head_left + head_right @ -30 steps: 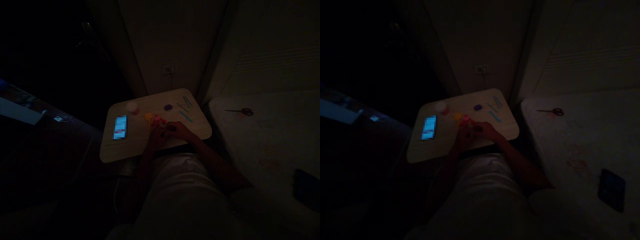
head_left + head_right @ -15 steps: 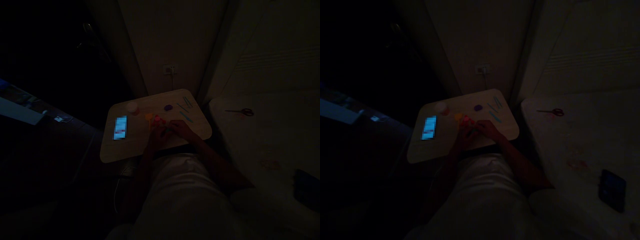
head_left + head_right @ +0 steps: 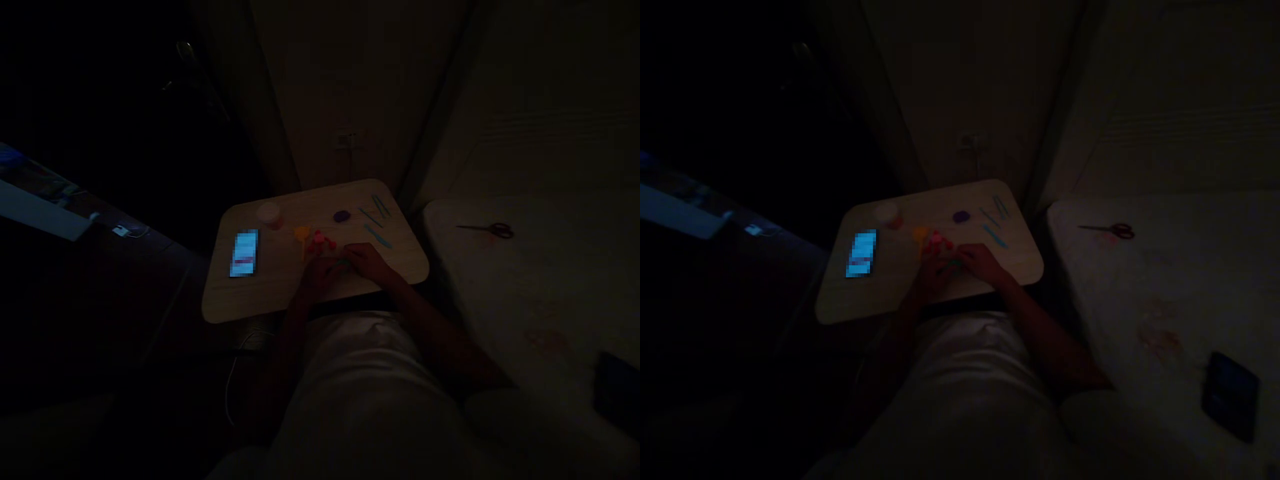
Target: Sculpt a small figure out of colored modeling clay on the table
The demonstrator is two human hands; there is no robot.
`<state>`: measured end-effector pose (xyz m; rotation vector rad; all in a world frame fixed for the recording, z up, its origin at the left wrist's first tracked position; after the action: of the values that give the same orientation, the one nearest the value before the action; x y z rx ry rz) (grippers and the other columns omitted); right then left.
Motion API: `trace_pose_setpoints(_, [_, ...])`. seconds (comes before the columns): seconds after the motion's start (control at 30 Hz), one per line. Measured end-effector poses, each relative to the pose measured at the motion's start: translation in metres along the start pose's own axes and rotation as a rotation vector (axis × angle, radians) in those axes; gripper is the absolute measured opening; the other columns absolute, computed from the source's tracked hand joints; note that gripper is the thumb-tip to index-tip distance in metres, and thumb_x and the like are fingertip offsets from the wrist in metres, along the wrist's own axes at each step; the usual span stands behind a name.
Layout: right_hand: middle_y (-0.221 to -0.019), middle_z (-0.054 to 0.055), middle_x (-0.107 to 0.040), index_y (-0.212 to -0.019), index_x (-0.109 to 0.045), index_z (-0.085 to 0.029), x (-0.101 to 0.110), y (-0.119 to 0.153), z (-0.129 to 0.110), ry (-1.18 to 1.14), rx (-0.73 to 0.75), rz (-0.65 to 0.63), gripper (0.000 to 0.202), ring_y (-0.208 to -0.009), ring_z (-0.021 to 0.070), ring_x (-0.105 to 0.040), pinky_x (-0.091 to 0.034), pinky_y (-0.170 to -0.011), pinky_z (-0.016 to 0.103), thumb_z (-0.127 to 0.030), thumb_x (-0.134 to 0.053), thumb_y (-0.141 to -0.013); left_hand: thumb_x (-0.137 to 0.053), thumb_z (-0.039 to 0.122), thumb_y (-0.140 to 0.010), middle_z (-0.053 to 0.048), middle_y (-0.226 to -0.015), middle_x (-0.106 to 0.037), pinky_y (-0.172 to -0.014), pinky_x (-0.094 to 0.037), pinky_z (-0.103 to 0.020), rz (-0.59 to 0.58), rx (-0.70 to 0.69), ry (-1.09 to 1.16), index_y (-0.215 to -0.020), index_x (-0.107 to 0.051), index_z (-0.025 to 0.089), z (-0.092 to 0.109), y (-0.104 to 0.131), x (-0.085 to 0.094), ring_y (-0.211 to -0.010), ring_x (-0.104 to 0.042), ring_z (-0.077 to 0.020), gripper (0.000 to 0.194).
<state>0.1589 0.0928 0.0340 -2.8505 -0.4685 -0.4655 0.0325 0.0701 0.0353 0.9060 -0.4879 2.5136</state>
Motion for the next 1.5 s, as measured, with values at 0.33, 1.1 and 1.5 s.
trace_pose_setpoints(0.33, [-0.054,-0.003,-0.051,-0.06,-0.053,-0.021,-0.004,0.004,0.001,-0.029,-0.014,-0.037,0.048,-0.054,0.012,-0.043,-0.033,-0.055,0.027,-0.052,-0.056,-0.096,-0.055,0.044,-0.103,-0.004,-0.07,-0.069,-0.078,-0.046,-0.033,0.038,0.031,-0.105,-0.072,-0.072,0.018,0.002,0.004,-0.002,-0.071,-0.062,-0.0179,0.044])
trace_pose_setpoints(1.1, [-0.051,-0.002,-0.043,-0.055,-0.048,-0.021,-0.004,0.006,-0.014,0.141,-0.032,0.011,0.056,-0.051,0.0132,-0.039,-0.03,-0.05,0.031,-0.057,-0.056,-0.098,-0.061,0.037,-0.1,-0.005,-0.083,-0.075,-0.083,-0.044,-0.04,0.004,0.0,-0.058,-0.08,-0.067,0.021,0.019,0.014,0.005,-0.085,-0.068,-0.0226,0.026])
trace_pose_setpoints(1.5, [-0.052,-0.001,-0.045,-0.054,-0.049,-0.021,-0.002,0.006,-0.018,0.151,-0.069,0.056,0.056,-0.052,0.0139,-0.042,-0.033,-0.053,0.032,-0.056,-0.059,-0.097,-0.06,0.033,-0.099,-0.006,-0.093,-0.075,-0.088,-0.046,-0.044,-0.003,0.029,0.023,-0.093,-0.068,0.023,0.019,0.015,0.009,-0.092,-0.067,-0.0245,0.014])
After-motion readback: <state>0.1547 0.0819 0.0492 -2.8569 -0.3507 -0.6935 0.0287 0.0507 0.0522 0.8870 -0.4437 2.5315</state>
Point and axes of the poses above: each hand's wrist, its own y-axis away from the middle knuckle, its own x-axis out of the back of the hand, z = x × y, the point moved 8 cm from there along -y, towards the middle knuckle
